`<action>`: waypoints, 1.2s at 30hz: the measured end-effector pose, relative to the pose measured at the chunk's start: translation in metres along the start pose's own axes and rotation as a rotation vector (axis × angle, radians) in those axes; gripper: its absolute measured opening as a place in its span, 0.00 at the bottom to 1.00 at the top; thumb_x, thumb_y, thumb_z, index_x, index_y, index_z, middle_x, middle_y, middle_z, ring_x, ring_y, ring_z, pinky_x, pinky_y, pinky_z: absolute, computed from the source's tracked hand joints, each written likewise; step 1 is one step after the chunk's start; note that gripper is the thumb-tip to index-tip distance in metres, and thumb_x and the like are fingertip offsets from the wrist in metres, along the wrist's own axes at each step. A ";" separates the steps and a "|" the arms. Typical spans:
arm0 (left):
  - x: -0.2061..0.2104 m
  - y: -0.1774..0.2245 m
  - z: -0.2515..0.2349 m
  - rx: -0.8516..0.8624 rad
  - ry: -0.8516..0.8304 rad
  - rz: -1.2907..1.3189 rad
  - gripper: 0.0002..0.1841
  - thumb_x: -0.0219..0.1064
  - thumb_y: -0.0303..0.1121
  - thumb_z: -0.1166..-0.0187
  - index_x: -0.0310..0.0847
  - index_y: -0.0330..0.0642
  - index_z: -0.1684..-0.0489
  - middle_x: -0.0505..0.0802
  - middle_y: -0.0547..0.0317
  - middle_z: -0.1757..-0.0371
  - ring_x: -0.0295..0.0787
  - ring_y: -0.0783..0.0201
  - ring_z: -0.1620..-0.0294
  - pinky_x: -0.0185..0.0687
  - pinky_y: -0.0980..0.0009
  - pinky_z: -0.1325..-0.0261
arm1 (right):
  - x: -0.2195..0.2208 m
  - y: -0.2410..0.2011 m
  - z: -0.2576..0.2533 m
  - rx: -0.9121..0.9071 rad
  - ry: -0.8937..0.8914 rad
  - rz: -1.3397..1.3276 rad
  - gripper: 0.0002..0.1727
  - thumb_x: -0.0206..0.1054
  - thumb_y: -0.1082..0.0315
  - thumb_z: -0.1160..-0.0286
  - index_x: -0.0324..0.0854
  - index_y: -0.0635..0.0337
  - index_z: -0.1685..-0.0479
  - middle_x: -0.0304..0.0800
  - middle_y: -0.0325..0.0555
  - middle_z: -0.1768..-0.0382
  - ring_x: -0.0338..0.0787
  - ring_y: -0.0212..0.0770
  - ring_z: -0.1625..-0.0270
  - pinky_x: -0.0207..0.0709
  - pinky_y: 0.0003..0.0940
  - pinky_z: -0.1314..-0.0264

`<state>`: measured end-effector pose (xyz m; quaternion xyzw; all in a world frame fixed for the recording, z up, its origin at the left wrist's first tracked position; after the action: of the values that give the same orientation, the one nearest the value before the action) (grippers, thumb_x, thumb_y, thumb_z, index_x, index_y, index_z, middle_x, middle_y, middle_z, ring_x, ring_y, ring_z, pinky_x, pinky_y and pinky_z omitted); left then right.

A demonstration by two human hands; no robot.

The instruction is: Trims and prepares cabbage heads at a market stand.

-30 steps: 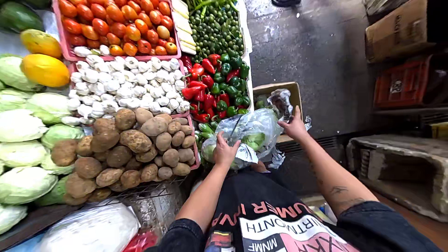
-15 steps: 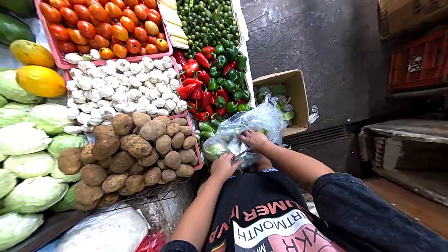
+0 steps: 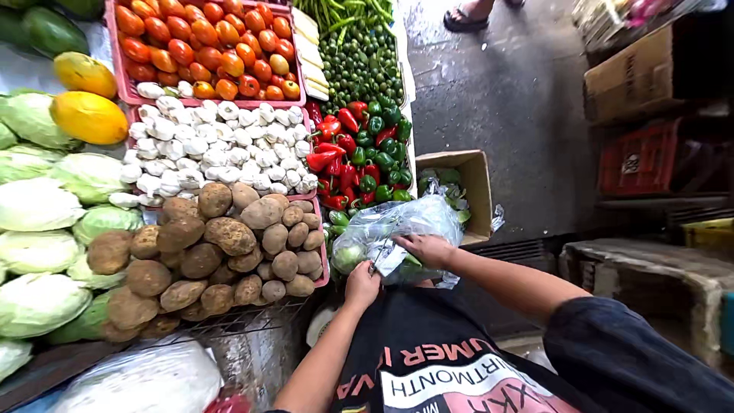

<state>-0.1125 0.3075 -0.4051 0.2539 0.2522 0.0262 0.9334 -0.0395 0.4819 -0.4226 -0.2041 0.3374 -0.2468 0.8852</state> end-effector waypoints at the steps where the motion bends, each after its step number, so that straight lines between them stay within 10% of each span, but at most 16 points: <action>1: -0.003 0.001 0.000 0.000 0.005 0.007 0.18 0.63 0.34 0.20 0.85 0.37 0.35 0.91 0.44 0.36 0.87 0.51 0.33 0.77 0.49 0.25 | -0.010 -0.010 0.012 -0.042 0.029 -0.037 0.57 0.76 0.72 0.36 0.46 0.40 0.03 0.71 0.68 0.20 0.80 0.74 0.28 0.77 0.74 0.35; 5: -0.017 0.008 -0.002 0.143 0.042 0.003 0.18 0.63 0.37 0.19 0.86 0.38 0.36 0.87 0.48 0.28 0.84 0.54 0.27 0.76 0.52 0.21 | -0.048 -0.027 0.047 -0.192 0.219 -0.255 0.69 0.93 0.55 0.59 0.52 0.45 0.05 0.63 0.57 0.12 0.74 0.58 0.17 0.75 0.60 0.22; 10: -0.032 -0.012 0.003 0.219 0.056 0.016 0.18 0.66 0.39 0.22 0.89 0.39 0.41 0.88 0.51 0.28 0.85 0.57 0.28 0.76 0.55 0.22 | -0.078 -0.022 0.082 -0.278 0.481 -0.766 0.67 0.95 0.53 0.61 0.59 0.64 0.12 0.76 0.50 0.20 0.79 0.36 0.21 0.72 0.35 0.14; 14: -0.039 -0.032 0.009 0.224 0.115 0.138 0.18 0.68 0.39 0.21 0.87 0.37 0.41 0.90 0.48 0.31 0.85 0.55 0.28 0.77 0.53 0.22 | -0.094 0.000 0.135 -0.142 0.592 -1.099 0.36 0.89 0.62 0.49 0.82 0.66 0.36 0.95 0.38 0.46 0.91 0.27 0.40 0.83 0.32 0.27; 18: -0.074 0.054 0.042 0.416 0.338 0.386 0.29 0.72 0.44 0.25 0.79 0.30 0.32 0.95 0.50 0.42 0.91 0.62 0.37 0.85 0.59 0.29 | -0.073 0.031 0.153 -0.147 0.571 -1.677 0.50 0.85 0.33 0.52 0.75 0.60 0.32 0.95 0.43 0.49 0.94 0.39 0.46 0.89 0.42 0.38; 21: -0.063 0.160 0.045 0.532 0.073 0.505 0.38 0.74 0.50 0.28 0.73 0.31 0.24 0.91 0.52 0.34 0.91 0.67 0.40 0.90 0.65 0.41 | -0.068 0.039 0.163 -0.204 0.516 -1.879 0.60 0.77 0.20 0.58 0.70 0.54 0.26 0.92 0.44 0.43 0.92 0.41 0.40 0.87 0.44 0.35; 24: -0.030 0.226 0.022 0.400 -0.169 0.469 0.39 0.72 0.54 0.27 0.70 0.41 0.19 0.90 0.56 0.40 0.83 0.71 0.71 0.80 0.70 0.73 | -0.071 0.051 0.168 -0.228 0.498 -1.952 0.61 0.71 0.15 0.57 0.70 0.51 0.24 0.91 0.44 0.40 0.90 0.42 0.37 0.86 0.45 0.33; 27: -0.011 0.252 -0.003 0.350 -0.078 0.429 0.26 0.67 0.50 0.18 0.83 0.39 0.33 0.92 0.56 0.59 0.83 0.68 0.74 0.83 0.66 0.68 | -0.074 0.072 0.168 -0.147 0.555 -1.966 0.52 0.34 0.19 0.24 0.64 0.52 0.17 0.86 0.50 0.33 0.86 0.45 0.31 0.83 0.49 0.30; 30: -0.007 0.271 -0.022 0.378 0.061 0.443 0.17 0.64 0.44 0.13 0.86 0.36 0.51 0.86 0.61 0.76 0.78 0.69 0.82 0.78 0.68 0.75 | -0.074 0.103 0.174 -0.094 0.792 -2.066 0.44 0.29 0.30 0.14 0.63 0.54 0.16 0.86 0.53 0.33 0.86 0.47 0.32 0.83 0.50 0.30; 34: -0.001 0.290 -0.046 0.306 0.059 0.274 0.19 0.65 0.46 0.14 0.85 0.35 0.46 0.88 0.52 0.70 0.84 0.61 0.76 0.85 0.59 0.68 | -0.068 0.122 0.182 -0.224 0.976 -2.213 0.45 0.41 0.25 0.19 0.67 0.55 0.21 0.87 0.55 0.37 0.88 0.49 0.35 0.84 0.52 0.33; 36: -0.003 0.285 -0.061 0.219 0.067 0.102 0.32 0.67 0.55 0.18 0.78 0.37 0.27 0.92 0.40 0.46 0.91 0.48 0.48 0.86 0.47 0.42 | -0.068 0.124 0.189 -0.276 1.039 -2.252 0.49 0.28 0.24 0.19 0.67 0.53 0.20 0.85 0.57 0.34 0.86 0.52 0.33 0.82 0.55 0.32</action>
<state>-0.1219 0.5832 -0.3104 0.3660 0.2712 0.0542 0.8886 0.0852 0.6566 -0.3237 -0.3491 0.3080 -0.8810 -0.0846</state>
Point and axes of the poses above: each hand's wrist, its own z-axis away from the middle knuckle, its own x-axis out of the palm, y = z × x, the point moved 8 cm from there along -z, towards the middle knuckle
